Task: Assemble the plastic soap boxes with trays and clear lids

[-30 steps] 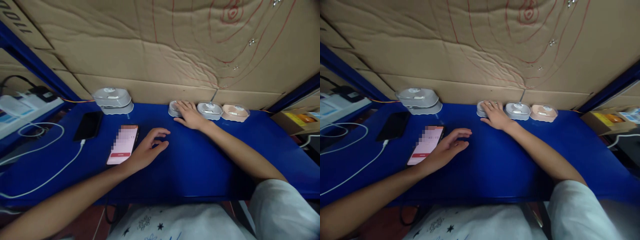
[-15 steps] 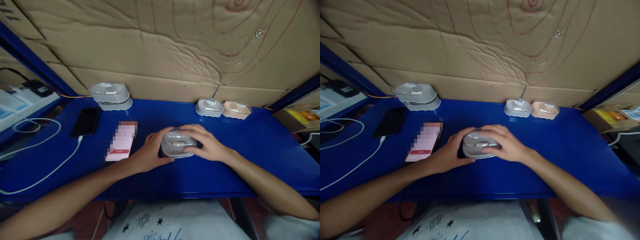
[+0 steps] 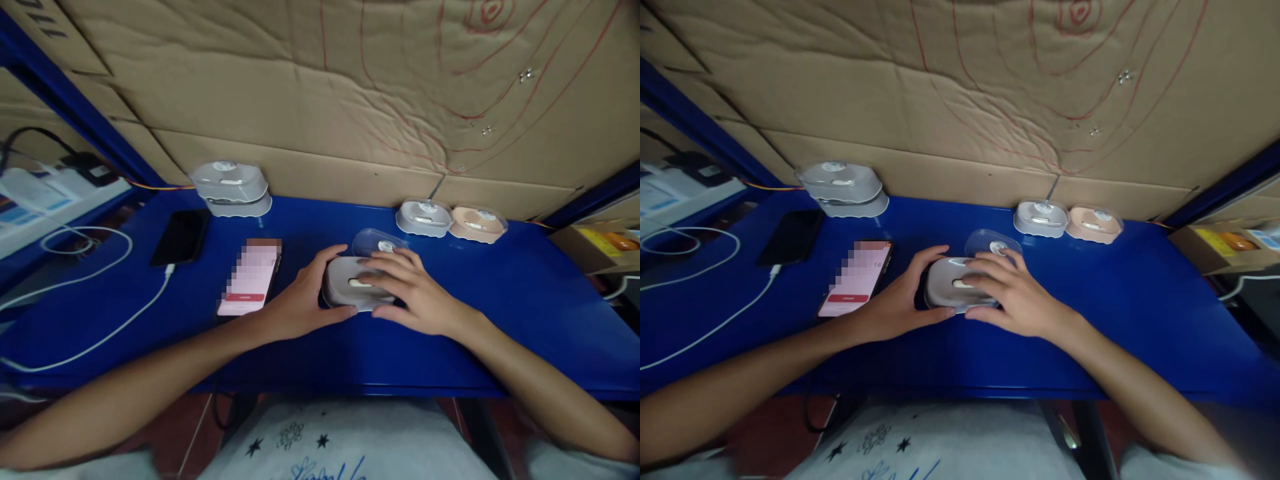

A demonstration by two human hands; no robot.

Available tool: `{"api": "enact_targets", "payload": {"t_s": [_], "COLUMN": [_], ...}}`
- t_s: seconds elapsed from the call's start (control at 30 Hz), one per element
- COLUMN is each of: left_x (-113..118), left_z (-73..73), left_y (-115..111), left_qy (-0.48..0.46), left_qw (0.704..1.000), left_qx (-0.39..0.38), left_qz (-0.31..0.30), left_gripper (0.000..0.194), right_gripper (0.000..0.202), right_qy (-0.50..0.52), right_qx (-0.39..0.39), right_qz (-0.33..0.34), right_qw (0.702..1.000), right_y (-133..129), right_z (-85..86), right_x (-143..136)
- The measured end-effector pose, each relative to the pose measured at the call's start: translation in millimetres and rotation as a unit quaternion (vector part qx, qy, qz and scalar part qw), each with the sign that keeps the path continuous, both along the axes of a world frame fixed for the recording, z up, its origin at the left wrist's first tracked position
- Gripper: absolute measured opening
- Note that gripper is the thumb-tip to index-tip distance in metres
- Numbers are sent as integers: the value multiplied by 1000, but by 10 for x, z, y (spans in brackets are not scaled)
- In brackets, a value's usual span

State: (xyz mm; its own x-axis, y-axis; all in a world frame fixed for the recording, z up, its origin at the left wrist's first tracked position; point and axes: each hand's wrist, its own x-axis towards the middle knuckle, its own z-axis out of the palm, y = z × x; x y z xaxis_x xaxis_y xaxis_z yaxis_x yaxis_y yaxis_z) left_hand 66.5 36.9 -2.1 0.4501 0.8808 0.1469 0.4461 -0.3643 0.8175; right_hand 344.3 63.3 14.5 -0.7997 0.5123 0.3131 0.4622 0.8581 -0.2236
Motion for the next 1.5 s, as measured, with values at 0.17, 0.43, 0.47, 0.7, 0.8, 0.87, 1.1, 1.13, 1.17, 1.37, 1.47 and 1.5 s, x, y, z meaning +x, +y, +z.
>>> {"api": "enact_targets", "payload": {"t_s": [0.17,0.43,0.47,0.7,0.8,0.87,1.1,1.13,1.17,1.37,1.47,1.5], "left_x": [15,-2,-5,-16,-17,-11,28,32,34,15,4,2], "left_z": [-11,-26,-11,141,170,157,35,33,35,87,120,131], "left_y": [-13,-13,-16,-18,38,72,19,6,-2,42,72,76], "left_qy": [32,98,80,-266,-384,-377,-177,-189,-207,-296,-316,-319], "left_qw": [999,995,997,961,913,910,982,980,976,945,931,927], "left_qx": [3,2,-4,-56,-118,-147,-55,-52,-52,-132,-176,-189], "left_qz": [-10,16,16,43,75,93,46,37,31,33,46,51], "left_gripper": [102,122,117,83,65,62,85,84,81,97,103,103], "right_gripper": [39,36,39,39,40,43,38,41,46,60,57,56], "right_qy": [-34,247,313,586,595,584,297,238,190,74,51,47], "right_qx": [-47,-242,-288,-495,-501,-480,-152,-126,-110,-58,-55,-58], "right_qz": [-4,-109,-141,-146,-149,-169,-103,-62,-29,0,-20,-24], "right_qw": [998,932,894,624,611,632,937,961,975,996,997,997], "right_y": [-122,205,237,338,347,350,113,40,-31,-145,-52,-32], "right_z": [19,35,49,121,71,19,-79,-76,-72,-95,-146,-159], "right_x": [-71,172,192,212,187,179,120,85,47,-59,-11,1]}}
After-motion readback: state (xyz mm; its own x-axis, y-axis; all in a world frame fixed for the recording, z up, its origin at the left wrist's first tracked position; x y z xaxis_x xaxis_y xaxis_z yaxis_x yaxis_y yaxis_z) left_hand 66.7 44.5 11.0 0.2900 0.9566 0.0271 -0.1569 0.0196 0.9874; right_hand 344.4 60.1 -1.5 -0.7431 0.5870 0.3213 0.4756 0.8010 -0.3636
